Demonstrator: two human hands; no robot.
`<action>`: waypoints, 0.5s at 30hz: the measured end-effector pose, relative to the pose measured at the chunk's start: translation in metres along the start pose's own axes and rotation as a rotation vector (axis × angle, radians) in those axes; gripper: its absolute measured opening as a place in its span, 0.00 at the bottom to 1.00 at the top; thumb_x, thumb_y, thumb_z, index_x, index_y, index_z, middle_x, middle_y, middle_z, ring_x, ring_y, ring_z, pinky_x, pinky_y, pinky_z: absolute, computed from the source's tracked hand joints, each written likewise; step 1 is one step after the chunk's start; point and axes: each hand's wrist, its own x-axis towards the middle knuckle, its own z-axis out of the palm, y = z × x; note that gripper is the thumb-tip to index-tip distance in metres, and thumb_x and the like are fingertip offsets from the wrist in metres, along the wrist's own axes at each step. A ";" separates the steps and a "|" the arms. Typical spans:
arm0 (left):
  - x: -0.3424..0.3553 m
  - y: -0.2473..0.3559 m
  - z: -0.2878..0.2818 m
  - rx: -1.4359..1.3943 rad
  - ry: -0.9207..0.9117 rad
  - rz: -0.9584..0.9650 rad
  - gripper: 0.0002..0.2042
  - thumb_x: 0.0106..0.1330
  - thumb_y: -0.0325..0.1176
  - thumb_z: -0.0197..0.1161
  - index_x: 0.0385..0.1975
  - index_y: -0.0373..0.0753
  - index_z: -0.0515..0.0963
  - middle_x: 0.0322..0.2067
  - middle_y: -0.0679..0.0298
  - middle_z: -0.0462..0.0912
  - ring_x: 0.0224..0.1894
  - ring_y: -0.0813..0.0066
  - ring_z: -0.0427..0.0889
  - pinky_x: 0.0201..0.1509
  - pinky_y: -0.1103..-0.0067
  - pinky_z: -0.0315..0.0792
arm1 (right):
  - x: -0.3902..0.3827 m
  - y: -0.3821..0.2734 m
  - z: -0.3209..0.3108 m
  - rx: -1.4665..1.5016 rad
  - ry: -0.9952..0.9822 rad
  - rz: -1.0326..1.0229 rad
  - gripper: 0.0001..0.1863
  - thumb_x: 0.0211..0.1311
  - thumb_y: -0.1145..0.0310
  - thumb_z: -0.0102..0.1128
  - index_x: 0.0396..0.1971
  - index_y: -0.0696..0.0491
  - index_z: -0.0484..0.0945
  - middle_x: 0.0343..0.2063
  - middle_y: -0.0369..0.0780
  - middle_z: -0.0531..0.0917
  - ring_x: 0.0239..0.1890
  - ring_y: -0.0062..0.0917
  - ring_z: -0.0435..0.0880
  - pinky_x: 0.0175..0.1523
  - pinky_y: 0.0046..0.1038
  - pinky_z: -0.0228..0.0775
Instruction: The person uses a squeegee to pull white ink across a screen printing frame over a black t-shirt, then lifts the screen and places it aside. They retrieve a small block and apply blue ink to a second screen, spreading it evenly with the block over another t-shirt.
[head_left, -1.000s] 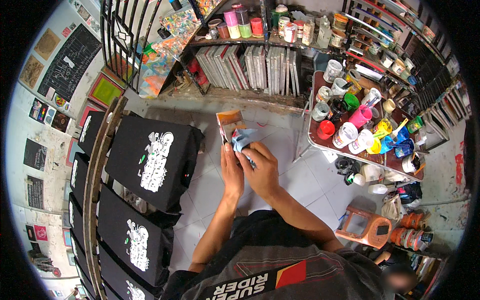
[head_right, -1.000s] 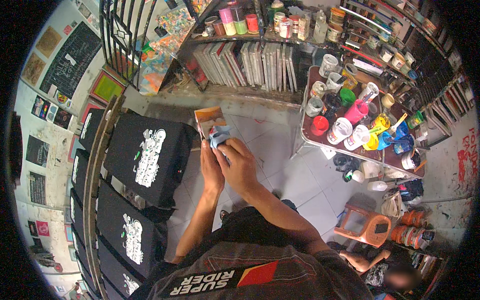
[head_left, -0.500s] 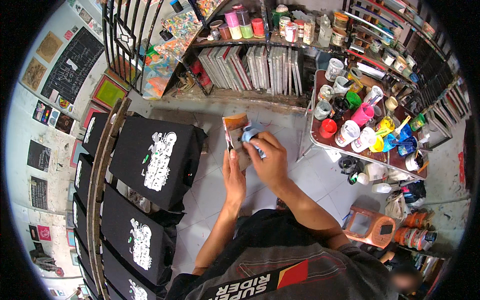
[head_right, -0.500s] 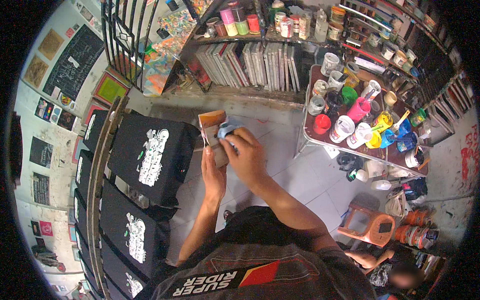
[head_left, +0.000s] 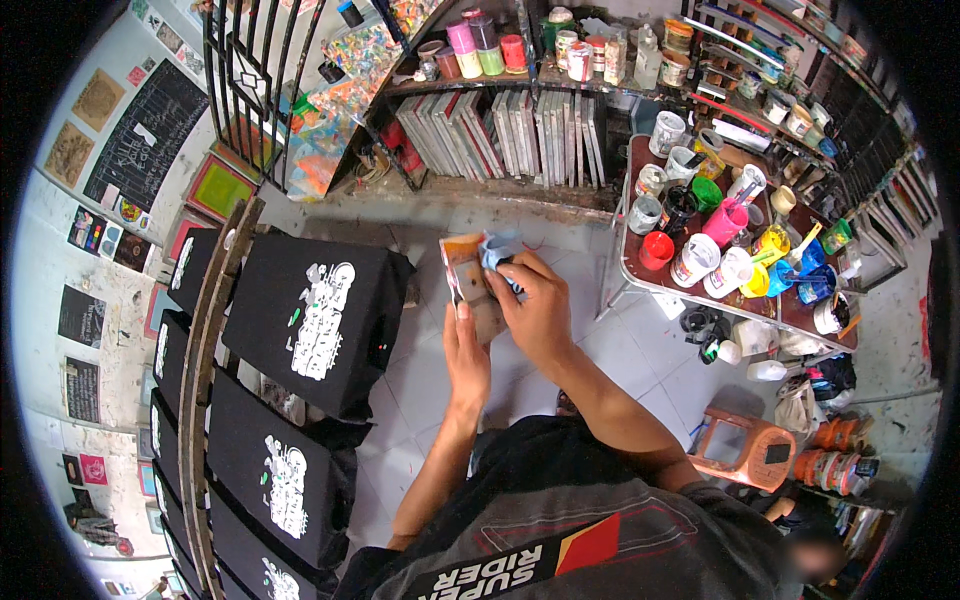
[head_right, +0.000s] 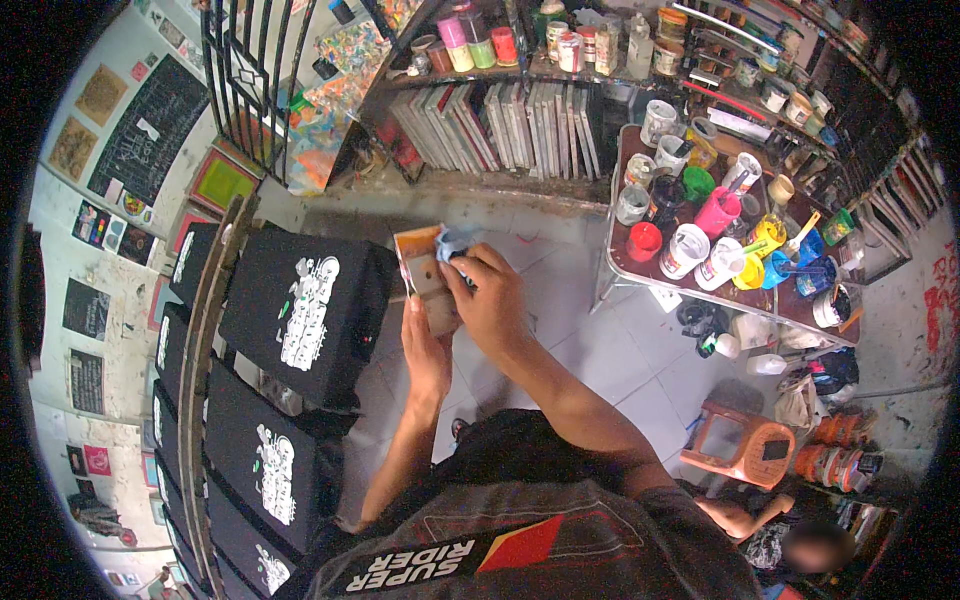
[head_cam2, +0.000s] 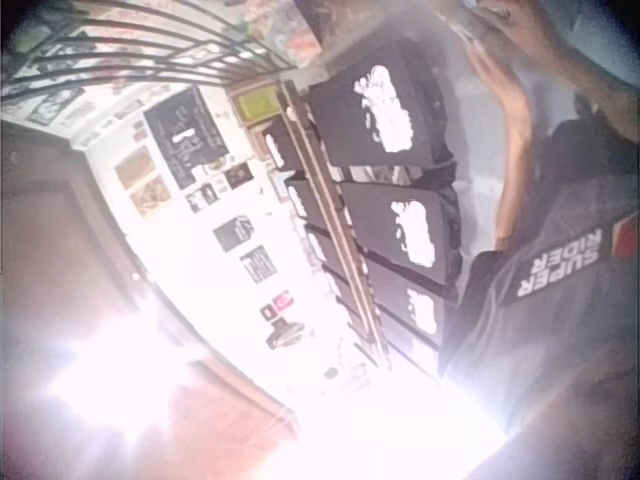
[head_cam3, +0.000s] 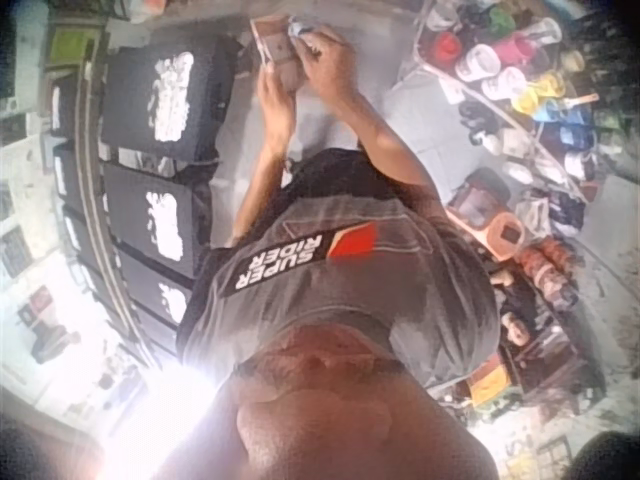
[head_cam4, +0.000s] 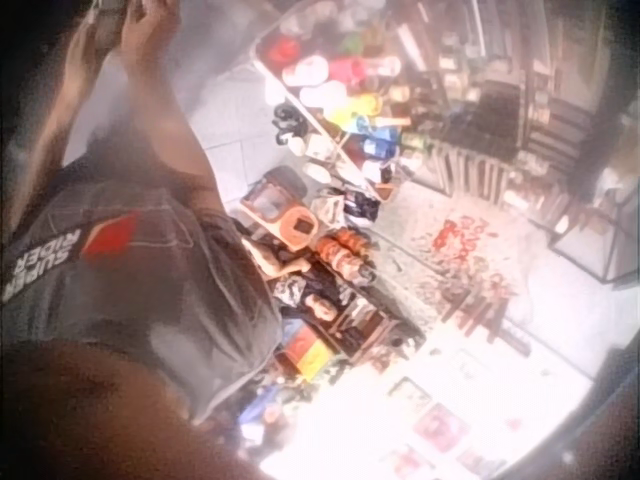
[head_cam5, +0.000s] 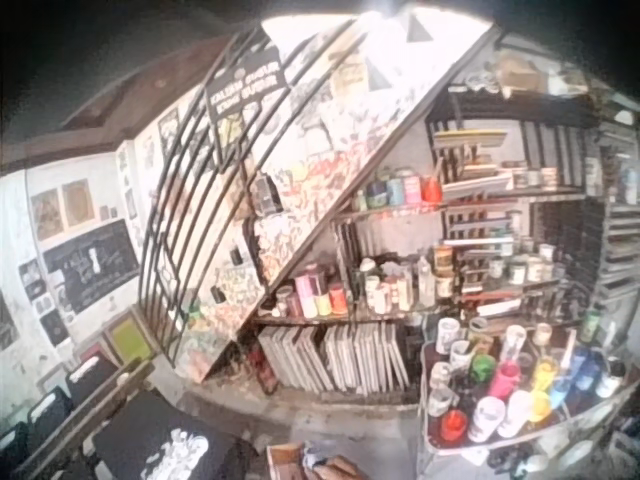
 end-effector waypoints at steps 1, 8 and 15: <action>-0.003 0.001 0.003 -0.019 0.028 -0.007 0.22 0.86 0.49 0.46 0.64 0.38 0.71 0.43 0.72 0.72 0.40 0.88 0.67 0.39 0.84 0.63 | 0.000 0.005 0.000 -0.019 -0.015 0.038 0.07 0.62 0.71 0.71 0.33 0.59 0.84 0.32 0.42 0.82 0.33 0.41 0.84 0.38 0.39 0.75; -0.005 -0.010 -0.017 0.098 0.022 -0.008 0.23 0.85 0.49 0.46 0.66 0.38 0.69 0.53 0.64 0.77 0.52 0.80 0.77 0.50 0.80 0.74 | -0.009 0.001 0.004 0.022 0.045 -0.064 0.06 0.63 0.74 0.72 0.34 0.60 0.85 0.31 0.43 0.83 0.29 0.38 0.83 0.35 0.34 0.73; 0.001 -0.005 -0.017 -0.131 0.006 -0.044 0.31 0.83 0.56 0.45 0.72 0.36 0.64 0.65 0.54 0.73 0.63 0.59 0.76 0.64 0.60 0.72 | -0.033 0.057 -0.011 0.202 0.163 0.281 0.10 0.72 0.68 0.66 0.40 0.61 0.83 0.37 0.43 0.87 0.40 0.34 0.87 0.44 0.33 0.77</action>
